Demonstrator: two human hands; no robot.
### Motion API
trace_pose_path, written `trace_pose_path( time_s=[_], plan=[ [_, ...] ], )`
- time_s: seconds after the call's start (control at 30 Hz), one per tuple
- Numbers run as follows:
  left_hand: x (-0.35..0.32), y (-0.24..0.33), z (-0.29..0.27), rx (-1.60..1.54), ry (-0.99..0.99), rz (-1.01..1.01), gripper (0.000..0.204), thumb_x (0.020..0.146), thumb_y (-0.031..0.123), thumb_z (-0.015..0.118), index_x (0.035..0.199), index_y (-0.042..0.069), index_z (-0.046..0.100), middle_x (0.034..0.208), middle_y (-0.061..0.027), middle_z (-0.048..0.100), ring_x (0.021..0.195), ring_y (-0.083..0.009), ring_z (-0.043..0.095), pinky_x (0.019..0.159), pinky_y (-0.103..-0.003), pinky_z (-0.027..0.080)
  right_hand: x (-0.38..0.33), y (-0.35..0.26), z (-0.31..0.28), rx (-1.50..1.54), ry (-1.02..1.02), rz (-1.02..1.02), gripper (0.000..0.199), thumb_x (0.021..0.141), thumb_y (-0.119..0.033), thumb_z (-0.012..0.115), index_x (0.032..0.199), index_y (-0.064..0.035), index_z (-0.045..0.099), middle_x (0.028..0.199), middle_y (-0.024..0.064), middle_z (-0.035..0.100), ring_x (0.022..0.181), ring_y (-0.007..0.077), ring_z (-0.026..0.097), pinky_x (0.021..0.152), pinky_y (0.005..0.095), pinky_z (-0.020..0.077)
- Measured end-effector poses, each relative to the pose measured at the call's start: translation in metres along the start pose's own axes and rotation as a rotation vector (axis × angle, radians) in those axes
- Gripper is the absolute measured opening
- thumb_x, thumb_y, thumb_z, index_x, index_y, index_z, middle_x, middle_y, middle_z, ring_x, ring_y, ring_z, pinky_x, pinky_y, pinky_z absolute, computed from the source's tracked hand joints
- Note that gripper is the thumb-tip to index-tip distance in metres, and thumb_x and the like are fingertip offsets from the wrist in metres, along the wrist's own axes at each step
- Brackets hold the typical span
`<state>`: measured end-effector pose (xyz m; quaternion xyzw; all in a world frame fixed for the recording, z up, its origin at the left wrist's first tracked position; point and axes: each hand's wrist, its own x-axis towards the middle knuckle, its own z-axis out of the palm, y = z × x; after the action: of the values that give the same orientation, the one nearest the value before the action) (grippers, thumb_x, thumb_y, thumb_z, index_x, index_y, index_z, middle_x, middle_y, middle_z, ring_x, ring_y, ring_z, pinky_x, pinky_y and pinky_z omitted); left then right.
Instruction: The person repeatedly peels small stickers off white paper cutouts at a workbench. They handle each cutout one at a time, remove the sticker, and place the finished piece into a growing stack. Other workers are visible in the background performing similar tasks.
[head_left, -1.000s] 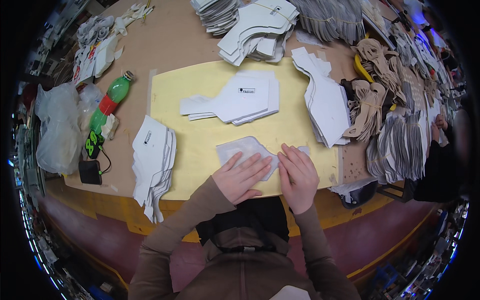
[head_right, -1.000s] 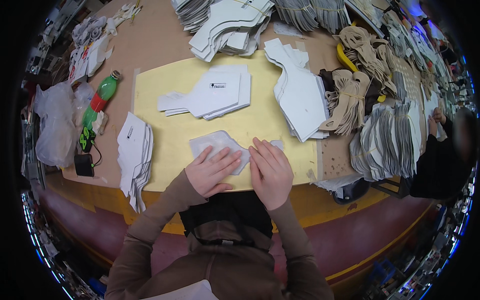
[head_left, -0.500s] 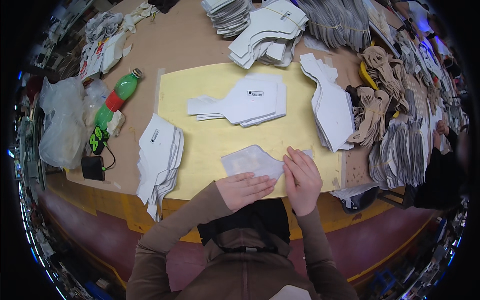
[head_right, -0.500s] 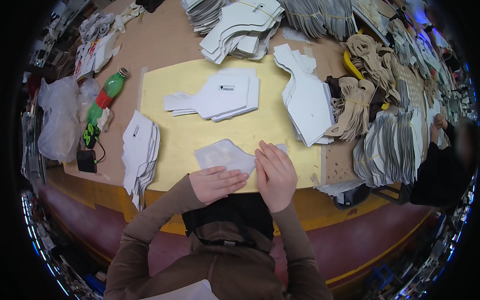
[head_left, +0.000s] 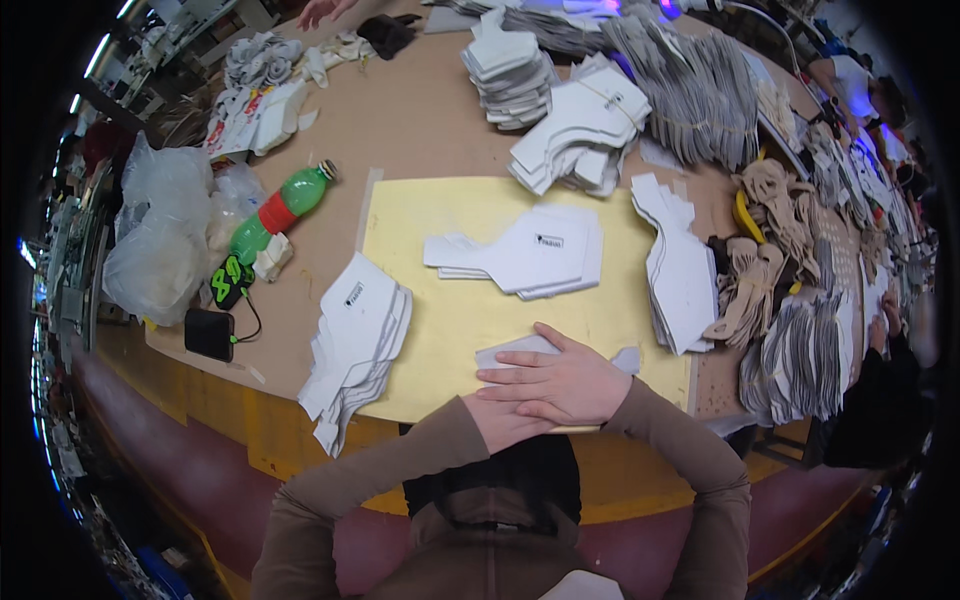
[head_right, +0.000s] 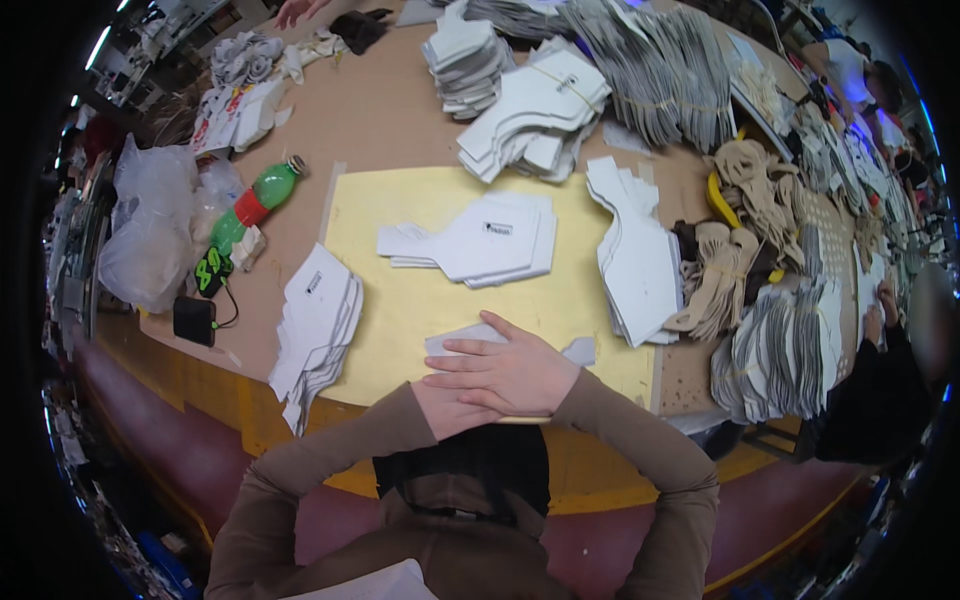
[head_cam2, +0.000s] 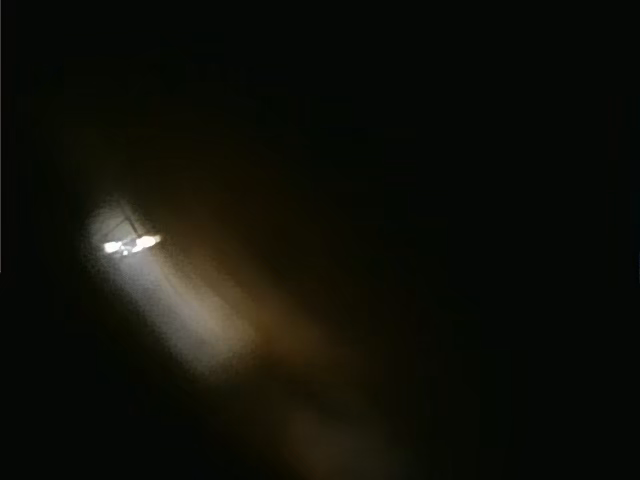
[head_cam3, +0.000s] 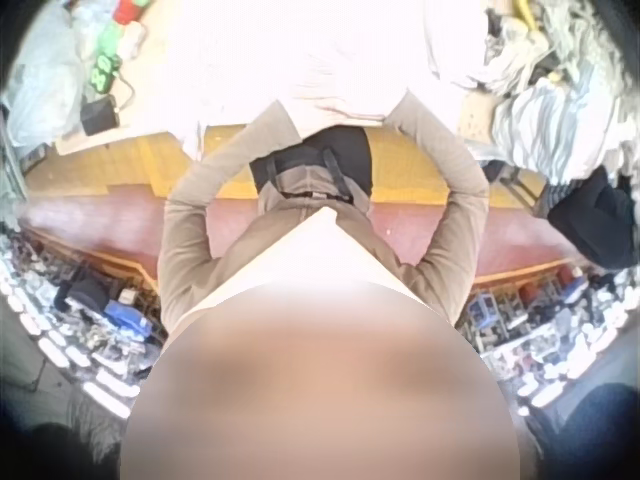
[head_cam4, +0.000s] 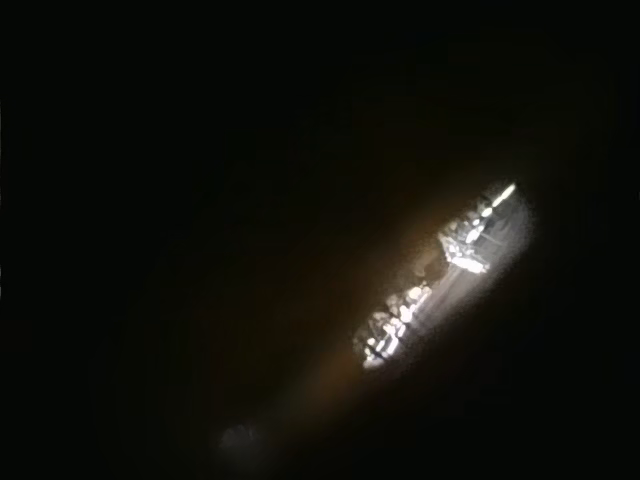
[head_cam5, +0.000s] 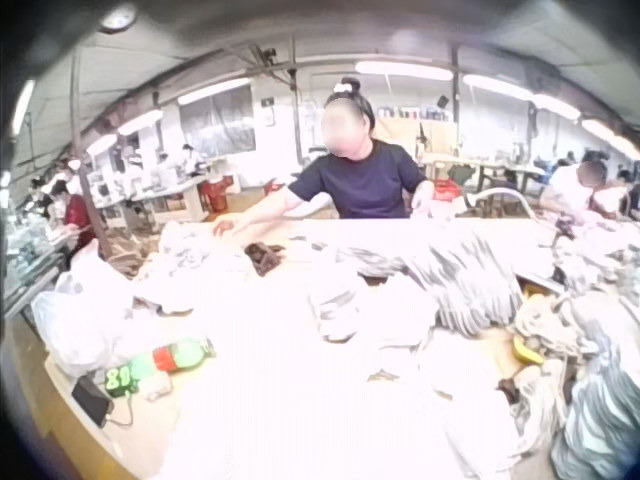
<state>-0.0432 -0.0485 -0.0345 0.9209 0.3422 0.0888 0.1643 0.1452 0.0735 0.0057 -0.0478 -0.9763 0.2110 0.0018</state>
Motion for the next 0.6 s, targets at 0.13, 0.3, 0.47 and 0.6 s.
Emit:
trace_pose_path(
  time_s=[0.13, 0.3, 0.47, 0.6],
  plan=[
    [0.003, 0.0, -0.014, -0.077, 0.061, 0.017, 0.056, 0.098, 0.014, 0.049, 0.153, 0.019, 0.043, 0.146, -0.0062, 0.053, 0.134, -0.024, 0.052, 0.113, -0.038, 0.043, 0.007, 0.011, -0.001, -0.039, 0.021, 0.006, 0.046, 0.108, -0.04, 0.039, 0.153, -0.0311, 0.046, 0.162, -0.0088, 0.038, 0.149, 0.0133, 0.035, 0.127, 0.0499, 0.018],
    [0.003, 0.004, -0.032, -0.059, 0.03, 0.001, 0.062, 0.097, 0.014, 0.047, 0.158, 0.017, 0.034, 0.157, -0.0044, 0.043, 0.142, -0.0212, 0.045, 0.118, -0.036, 0.039, 0.014, 0.02, -0.011, -0.023, -0.004, 0.061, 0.046, 0.108, -0.037, 0.038, 0.153, -0.03, 0.045, 0.165, -0.0049, 0.035, 0.151, 0.0187, 0.032, 0.126, 0.0468, 0.0208],
    [0.004, 0.005, -0.029, 0.04, 0.076, 0.024, 0.063, 0.096, 0.016, 0.046, 0.158, 0.014, 0.033, 0.166, -0.0048, 0.031, 0.148, -0.0187, 0.039, 0.122, -0.036, 0.036, 0.02, 0.024, -0.015, -0.134, 0.073, 0.129, 0.047, 0.107, -0.035, 0.044, 0.154, -0.0282, 0.045, 0.164, -0.0024, 0.036, 0.15, 0.024, 0.033, 0.123, 0.0421, 0.0276],
    [0.003, 0.007, -0.021, 0.069, 0.059, 0.017, 0.062, 0.097, 0.016, 0.045, 0.158, 0.014, 0.032, 0.167, -0.0051, 0.029, 0.148, -0.0183, 0.038, 0.122, -0.036, 0.035, 0.024, 0.021, -0.014, -0.178, 0.102, 0.17, 0.05, 0.104, -0.034, 0.051, 0.154, -0.0286, 0.045, 0.163, -0.0014, 0.037, 0.149, 0.0249, 0.036, 0.121, 0.0409, 0.0296]
  ],
)
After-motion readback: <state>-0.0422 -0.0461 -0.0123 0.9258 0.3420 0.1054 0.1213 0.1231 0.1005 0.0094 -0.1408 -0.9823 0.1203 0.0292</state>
